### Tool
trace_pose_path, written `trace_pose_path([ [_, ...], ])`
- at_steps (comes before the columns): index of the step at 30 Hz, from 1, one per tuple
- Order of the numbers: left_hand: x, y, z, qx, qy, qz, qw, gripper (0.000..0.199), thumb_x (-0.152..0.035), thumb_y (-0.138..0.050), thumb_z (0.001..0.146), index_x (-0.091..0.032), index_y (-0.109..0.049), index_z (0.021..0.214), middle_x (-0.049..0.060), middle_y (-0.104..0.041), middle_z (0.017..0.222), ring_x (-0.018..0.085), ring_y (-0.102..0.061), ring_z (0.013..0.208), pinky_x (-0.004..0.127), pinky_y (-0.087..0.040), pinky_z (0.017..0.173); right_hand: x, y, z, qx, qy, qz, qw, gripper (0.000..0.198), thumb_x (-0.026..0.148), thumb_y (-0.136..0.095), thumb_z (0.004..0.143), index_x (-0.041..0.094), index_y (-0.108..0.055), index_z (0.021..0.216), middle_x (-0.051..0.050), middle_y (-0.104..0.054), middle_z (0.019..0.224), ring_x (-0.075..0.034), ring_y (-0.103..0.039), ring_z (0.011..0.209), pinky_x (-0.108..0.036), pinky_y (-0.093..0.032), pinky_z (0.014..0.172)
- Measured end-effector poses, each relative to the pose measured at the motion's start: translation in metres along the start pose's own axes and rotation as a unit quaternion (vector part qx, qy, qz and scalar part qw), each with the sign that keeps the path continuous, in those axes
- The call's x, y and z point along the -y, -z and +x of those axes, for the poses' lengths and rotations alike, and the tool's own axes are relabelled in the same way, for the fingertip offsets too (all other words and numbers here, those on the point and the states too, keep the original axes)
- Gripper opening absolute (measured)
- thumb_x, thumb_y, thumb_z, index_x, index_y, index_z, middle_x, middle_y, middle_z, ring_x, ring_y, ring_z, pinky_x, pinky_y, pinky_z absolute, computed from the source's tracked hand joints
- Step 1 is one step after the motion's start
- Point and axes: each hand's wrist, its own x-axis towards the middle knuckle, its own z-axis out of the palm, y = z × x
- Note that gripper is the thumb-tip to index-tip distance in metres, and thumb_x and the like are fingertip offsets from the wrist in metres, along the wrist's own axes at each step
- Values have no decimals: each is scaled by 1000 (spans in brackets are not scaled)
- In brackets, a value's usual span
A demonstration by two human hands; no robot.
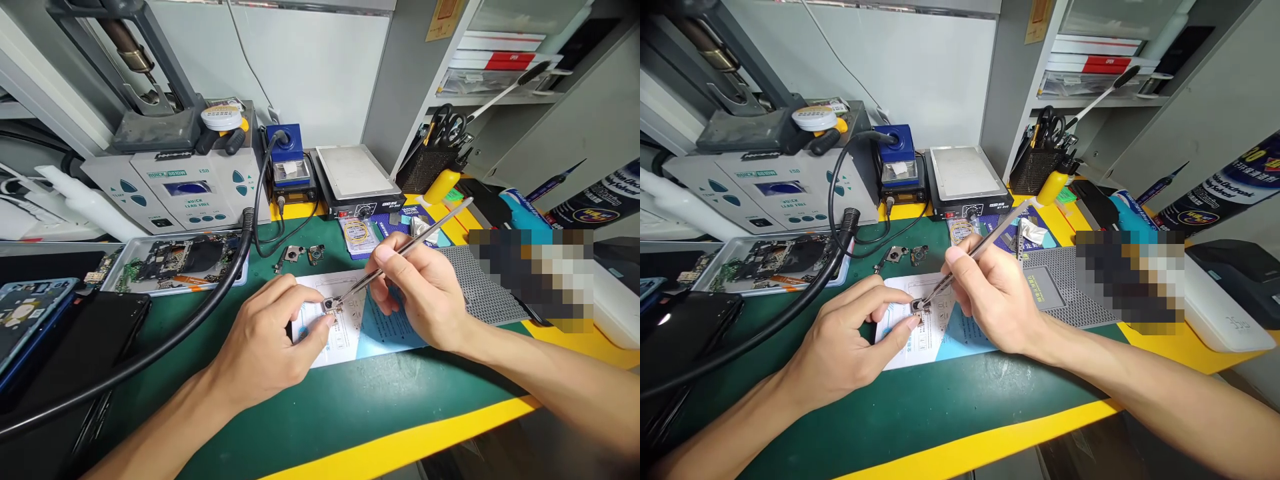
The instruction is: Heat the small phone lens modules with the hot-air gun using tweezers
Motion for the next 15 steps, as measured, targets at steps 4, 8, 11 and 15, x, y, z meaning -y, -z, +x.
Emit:
trace_pose_path([
  [4, 0, -1, 1, -3, 1, -4, 1000, 9, -21, -65, 89, -16, -70, 95, 2, -62, 84, 11, -55, 74, 26, -43, 67, 1, 0, 1, -18, 14, 5, 1000, 31, 46, -61, 99, 21, -55, 80, 5, -49, 55, -10, -46, 45, -22, -37, 39],
  [8, 0, 0, 0, -9, 1, -1, 1000, 8, -22, -65, 89, -17, -69, 95, 1, -59, 82, 11, -54, 74, 25, -42, 66, 0, -2, 1, -36, 20, 10, 999, 33, 46, -62, 98, 20, -56, 78, 5, -47, 53, -9, -45, 43, -21, -36, 38],
  [11, -1, 0, -1, -4, 3, -3, 1000, 7, -21, -65, 90, -17, -69, 93, 1, -61, 83, 11, -55, 75, 25, -42, 67, -2, -1, 2, -33, 18, 2, 999, 34, 46, -61, 99, 20, -55, 78, 5, -47, 54, -9, -44, 45, -20, -35, 39],
  [15, -1, 0, 0, -4, 9, -4, 1000, 8, -21, -65, 89, -16, -69, 95, 1, -60, 83, 11, -55, 76, 25, -43, 68, -5, 1, 2, -29, 15, -22, 999, 35, 47, -58, 100, 20, -53, 78, 5, -47, 56, -8, -43, 47, -20, -34, 41],
])
